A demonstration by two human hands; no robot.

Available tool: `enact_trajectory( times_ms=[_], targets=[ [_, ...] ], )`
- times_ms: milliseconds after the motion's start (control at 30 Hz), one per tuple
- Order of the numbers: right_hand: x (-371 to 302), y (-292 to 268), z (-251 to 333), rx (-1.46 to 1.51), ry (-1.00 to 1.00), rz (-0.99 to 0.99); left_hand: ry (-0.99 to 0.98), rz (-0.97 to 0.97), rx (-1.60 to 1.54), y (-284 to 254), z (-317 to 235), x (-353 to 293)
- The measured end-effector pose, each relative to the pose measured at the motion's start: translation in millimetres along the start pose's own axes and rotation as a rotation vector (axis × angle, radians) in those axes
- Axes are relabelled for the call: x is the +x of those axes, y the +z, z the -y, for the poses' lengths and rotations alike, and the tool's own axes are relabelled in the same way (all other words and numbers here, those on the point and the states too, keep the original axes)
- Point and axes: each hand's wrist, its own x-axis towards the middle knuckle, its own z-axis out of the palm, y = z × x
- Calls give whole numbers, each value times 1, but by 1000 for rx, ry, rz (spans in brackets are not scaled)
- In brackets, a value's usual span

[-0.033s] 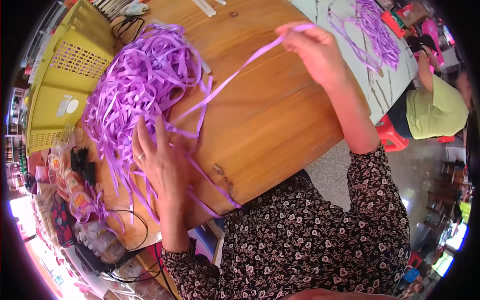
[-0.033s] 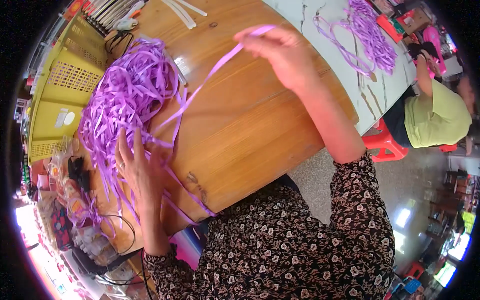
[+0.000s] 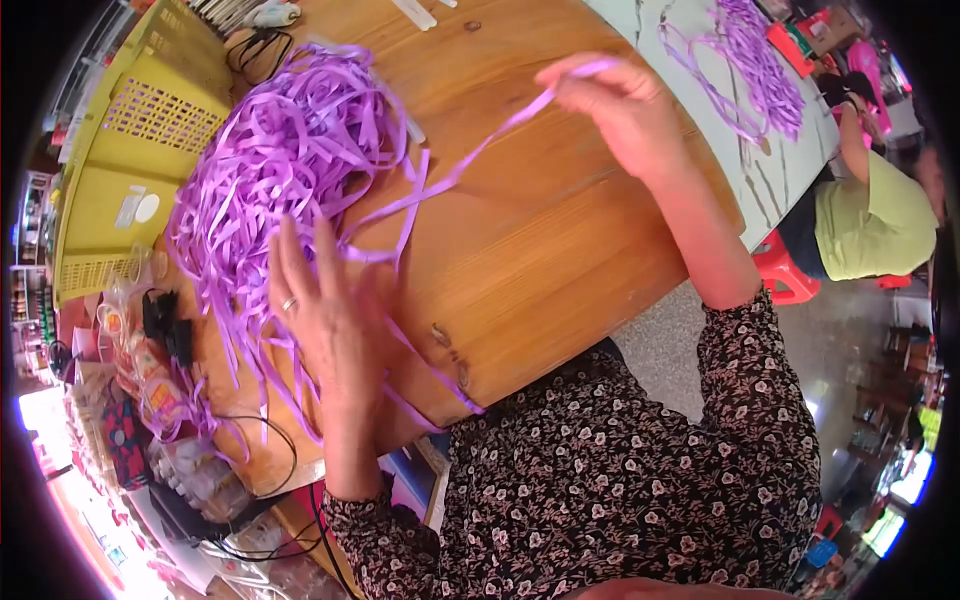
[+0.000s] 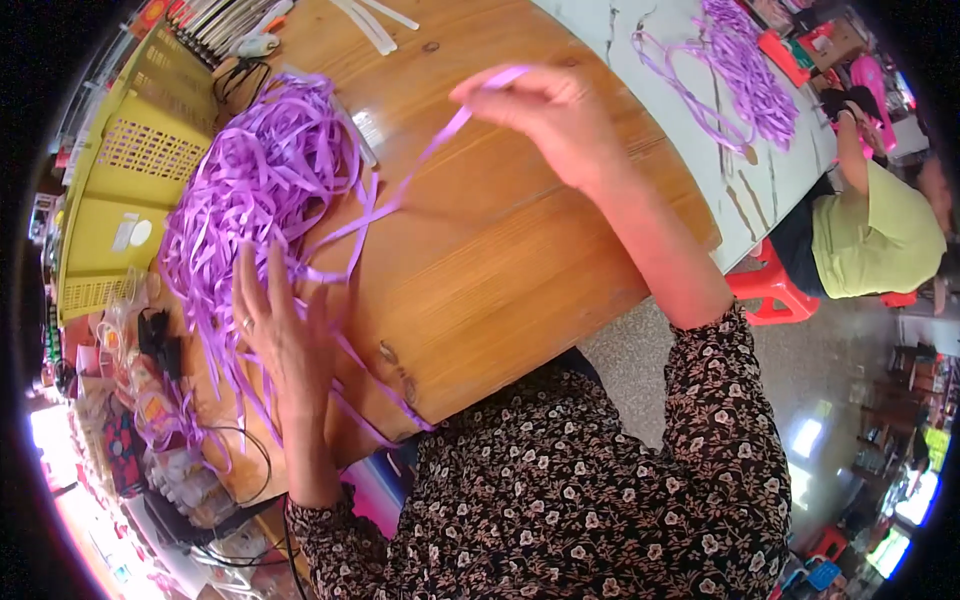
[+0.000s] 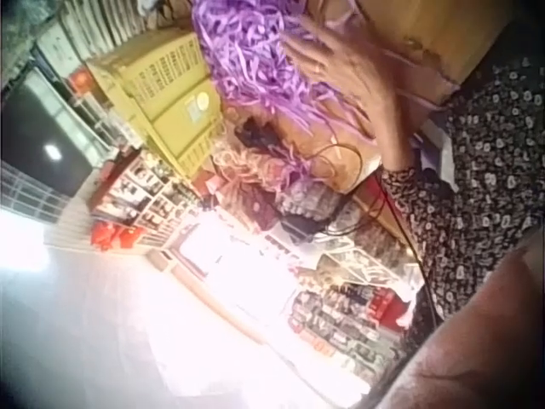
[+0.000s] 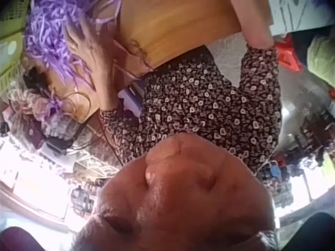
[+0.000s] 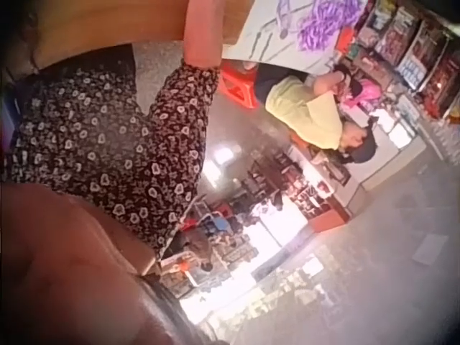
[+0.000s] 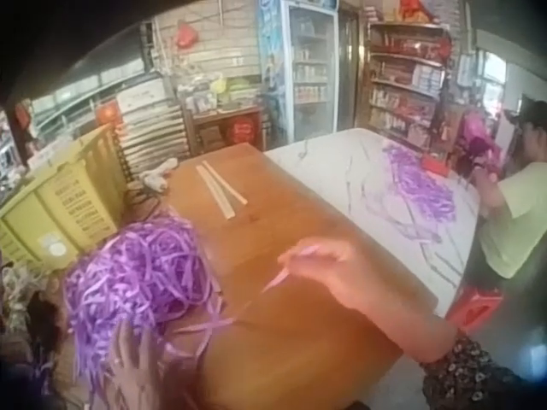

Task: The person ties knots in purple ribbons by hand, pulling each ribbon from a pile and tightening the knot before setting it aside.

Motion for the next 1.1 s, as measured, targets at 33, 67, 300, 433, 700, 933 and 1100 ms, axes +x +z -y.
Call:
enact_trajectory(
  times_ms=[33, 67, 300, 433, 700, 933, 1100],
  targets=[
    [-6, 11, 2, -62, -70, 127, 74, -129, 78, -1, -14, 8],
    [-12, 21, 7, -120, -145, 256, 102, -113, -143, -2, -26, 14],
    [-26, 57, 31, -224, -488, 315, -345, 105, -1541, 12, -83, 43],
    [-22, 45, 22, -272, -552, 324, -515, 355, -1487, 20, -73, 33],
    [-22, 38, 13, -126, -396, 404, -409, 96, -1254, 25, -58, 27],
    [-30, 54, 3, -490, -682, 387, -11, -108, -704, 26, -63, 23],
    [-33, 45, 3, -491, -488, 413, -55, -84, -665, 25, -66, 26]
  ],
)
